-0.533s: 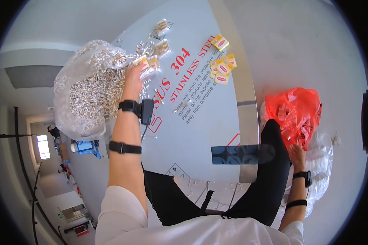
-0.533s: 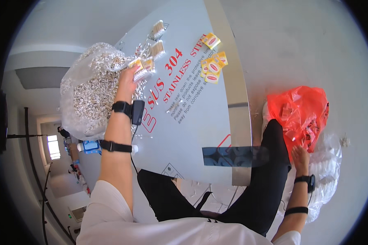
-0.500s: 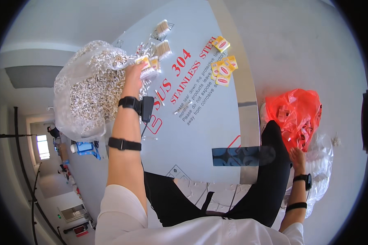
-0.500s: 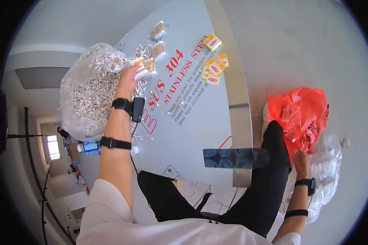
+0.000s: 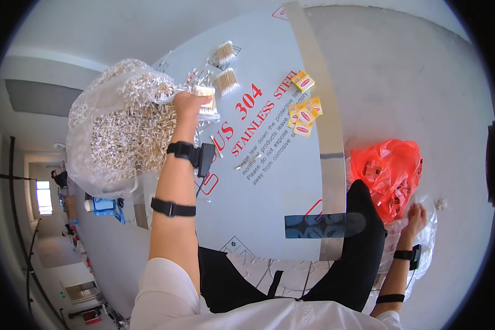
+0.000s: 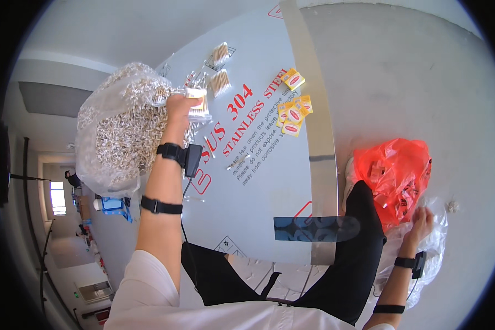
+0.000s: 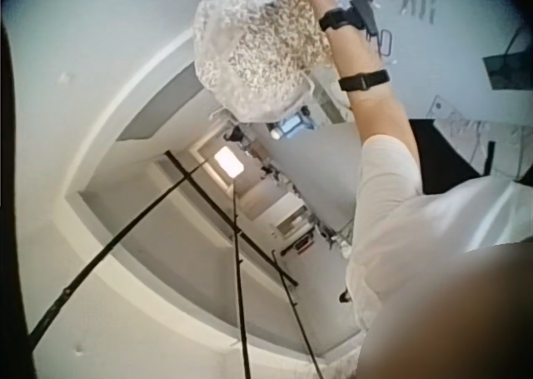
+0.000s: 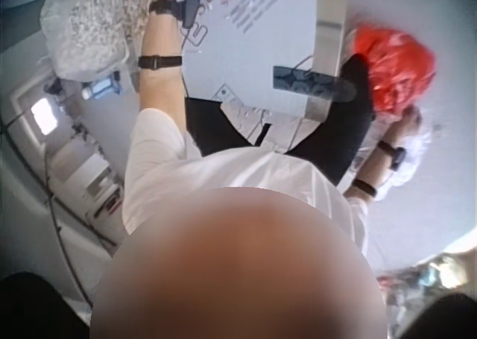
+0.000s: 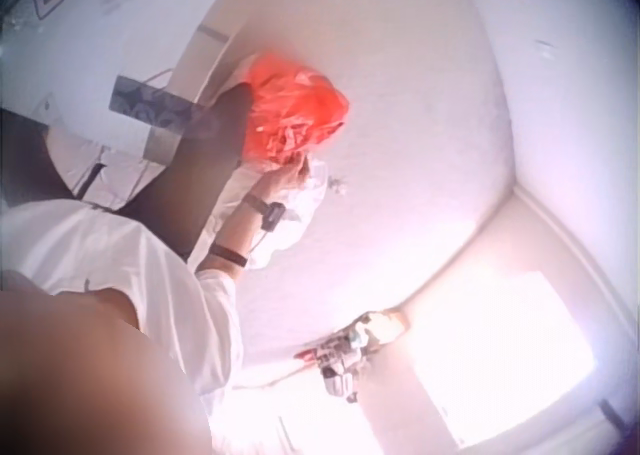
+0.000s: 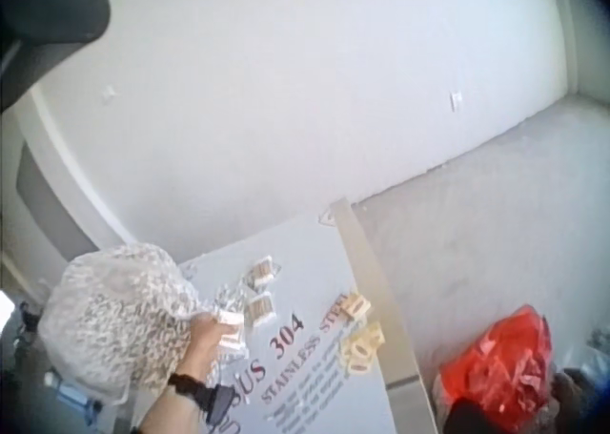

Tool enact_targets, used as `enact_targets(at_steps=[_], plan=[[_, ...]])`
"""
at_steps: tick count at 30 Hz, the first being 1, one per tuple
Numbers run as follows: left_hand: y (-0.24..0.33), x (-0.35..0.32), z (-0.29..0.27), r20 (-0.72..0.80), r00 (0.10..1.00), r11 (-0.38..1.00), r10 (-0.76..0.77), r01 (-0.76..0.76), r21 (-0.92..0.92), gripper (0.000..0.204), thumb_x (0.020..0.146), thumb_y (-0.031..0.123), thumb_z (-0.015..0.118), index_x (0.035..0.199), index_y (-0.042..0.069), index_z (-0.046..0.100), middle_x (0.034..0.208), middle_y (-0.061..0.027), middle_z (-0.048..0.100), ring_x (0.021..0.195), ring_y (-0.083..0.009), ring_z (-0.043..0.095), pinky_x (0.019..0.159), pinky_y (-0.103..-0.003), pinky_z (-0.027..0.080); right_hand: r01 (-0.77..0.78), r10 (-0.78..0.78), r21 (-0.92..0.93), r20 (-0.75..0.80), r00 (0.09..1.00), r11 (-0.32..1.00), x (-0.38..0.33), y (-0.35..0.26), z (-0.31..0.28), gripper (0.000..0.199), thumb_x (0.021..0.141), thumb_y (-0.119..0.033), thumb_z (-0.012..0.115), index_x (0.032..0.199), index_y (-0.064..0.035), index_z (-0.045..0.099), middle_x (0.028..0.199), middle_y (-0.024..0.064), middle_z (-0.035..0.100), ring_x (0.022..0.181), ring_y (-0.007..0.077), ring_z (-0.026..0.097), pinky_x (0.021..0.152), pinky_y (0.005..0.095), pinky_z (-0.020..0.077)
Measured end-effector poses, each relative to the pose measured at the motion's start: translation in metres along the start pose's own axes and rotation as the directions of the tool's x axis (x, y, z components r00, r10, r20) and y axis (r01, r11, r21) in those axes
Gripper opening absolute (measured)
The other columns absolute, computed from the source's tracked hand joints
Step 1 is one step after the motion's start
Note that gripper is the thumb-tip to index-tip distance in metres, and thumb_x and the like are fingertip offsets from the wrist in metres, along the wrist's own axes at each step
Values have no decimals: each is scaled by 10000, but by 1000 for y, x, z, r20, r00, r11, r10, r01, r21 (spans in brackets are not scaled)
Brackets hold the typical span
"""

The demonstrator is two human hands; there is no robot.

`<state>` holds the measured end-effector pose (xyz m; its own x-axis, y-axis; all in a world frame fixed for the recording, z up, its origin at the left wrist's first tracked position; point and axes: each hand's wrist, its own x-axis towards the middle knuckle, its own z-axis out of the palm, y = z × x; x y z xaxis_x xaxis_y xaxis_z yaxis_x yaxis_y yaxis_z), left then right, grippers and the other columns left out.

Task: Hand-packaging a set of small wooden sticks into labeled plastic sleeves.

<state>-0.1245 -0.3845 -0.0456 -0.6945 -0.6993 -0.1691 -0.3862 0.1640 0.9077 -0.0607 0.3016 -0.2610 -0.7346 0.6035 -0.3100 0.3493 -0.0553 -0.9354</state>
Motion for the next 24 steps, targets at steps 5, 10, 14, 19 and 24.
enact_targets(at_steps=[5,10,14,19,24], plan=[[64,-91,44,442,894,947,71,79,-312,320,636,-17,746,892,-47,556,861,-132,638,752,-200,654,668,-327,540,84,-248,258,712,657,963,-145,-204,160,300,893,-162,546,1139,10,559,1035,115,604,987,171,577,848,312,473],[73,-155,108,777,569,932,269,-358,-61,269,687,132,762,839,11,576,819,-75,631,685,-113,600,628,-256,500,-574,22,208,930,367,792,-225,-205,243,596,780,-255,711,1240,16,449,1097,137,599,1018,239,597,911,369,473],[64,-57,74,453,886,986,101,-149,73,358,696,233,756,908,-12,605,846,-122,649,770,-165,624,669,-292,503,-650,87,178,931,354,739,-242,-190,238,465,758,-148,677,1142,29,484,993,183,624,915,307,633,837,418,524],[13,44,60,-24,953,482,302,-131,866,484,687,296,721,985,-61,587,941,-248,633,853,-365,632,755,-438,500,-826,298,185,872,387,532,-234,-169,235,430,720,-71,648,1114,13,496,939,206,634,845,337,650,820,443,534],[-5,86,66,17,972,801,236,-204,563,440,655,290,722,913,-57,636,976,-239,640,906,-350,637,779,-402,510,-770,262,255,839,476,585,-216,-177,229,440,679,-69,672,1067,60,509,917,237,632,839,350,656,794,445,548]])
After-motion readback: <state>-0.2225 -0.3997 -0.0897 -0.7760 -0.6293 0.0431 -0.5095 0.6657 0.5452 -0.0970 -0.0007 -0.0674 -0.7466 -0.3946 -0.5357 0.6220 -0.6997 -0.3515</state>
